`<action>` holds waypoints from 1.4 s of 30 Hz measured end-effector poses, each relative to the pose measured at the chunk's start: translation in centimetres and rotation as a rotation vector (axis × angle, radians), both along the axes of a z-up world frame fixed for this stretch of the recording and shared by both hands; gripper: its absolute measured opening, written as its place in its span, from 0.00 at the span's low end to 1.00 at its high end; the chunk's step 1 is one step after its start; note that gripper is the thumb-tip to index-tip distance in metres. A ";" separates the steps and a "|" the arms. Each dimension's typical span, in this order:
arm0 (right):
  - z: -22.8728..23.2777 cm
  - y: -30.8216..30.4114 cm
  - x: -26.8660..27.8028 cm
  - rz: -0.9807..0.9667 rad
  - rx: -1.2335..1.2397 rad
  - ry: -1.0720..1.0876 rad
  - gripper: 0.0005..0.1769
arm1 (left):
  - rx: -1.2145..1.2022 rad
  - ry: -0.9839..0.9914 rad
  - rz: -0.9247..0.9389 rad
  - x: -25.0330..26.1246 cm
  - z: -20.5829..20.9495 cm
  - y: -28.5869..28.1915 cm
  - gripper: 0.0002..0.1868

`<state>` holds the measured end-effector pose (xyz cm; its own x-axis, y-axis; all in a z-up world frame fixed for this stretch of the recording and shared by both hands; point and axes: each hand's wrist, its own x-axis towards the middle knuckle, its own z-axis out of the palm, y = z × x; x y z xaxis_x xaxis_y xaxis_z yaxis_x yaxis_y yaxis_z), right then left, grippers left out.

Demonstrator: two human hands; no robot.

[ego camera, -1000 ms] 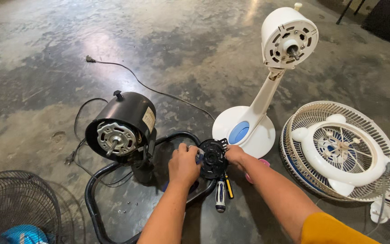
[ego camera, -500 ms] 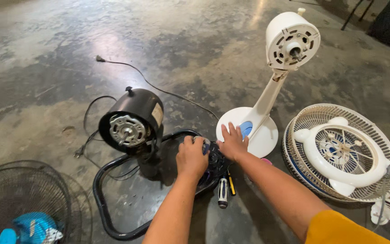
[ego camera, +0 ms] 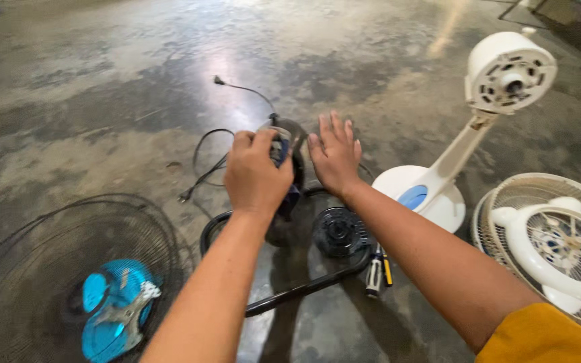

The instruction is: The person wipes several disassembled electric fan components with a cloth, including a black plastic rear cover, a metal mounting bracket, and blue fan blades. The person handles each part individually, turning them over to clean multiple surfaces, then places them back on the floor.

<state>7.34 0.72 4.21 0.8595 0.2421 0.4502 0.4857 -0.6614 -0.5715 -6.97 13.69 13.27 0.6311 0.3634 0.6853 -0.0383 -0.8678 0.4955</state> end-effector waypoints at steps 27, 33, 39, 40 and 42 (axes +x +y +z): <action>-11.0 23.5 -23.1 0.704 -0.429 0.259 0.27 | -0.053 0.526 0.647 -29.3 -8.5 31.5 0.21; -17.9 26.5 -23.4 0.633 -0.331 0.483 0.37 | -0.047 0.572 0.632 -30.4 -10.5 33.1 0.20; -25.2 29.8 -22.8 0.357 0.220 1.442 0.30 | -0.065 0.658 0.590 -31.8 -10.7 33.5 0.21; -25.9 30.3 -22.9 0.322 0.204 1.435 0.27 | -0.072 0.668 0.590 -32.0 -10.6 33.6 0.22; -26.8 30.8 -23.1 0.249 0.172 1.421 0.23 | -0.086 0.690 0.589 -32.3 -10.4 33.7 0.22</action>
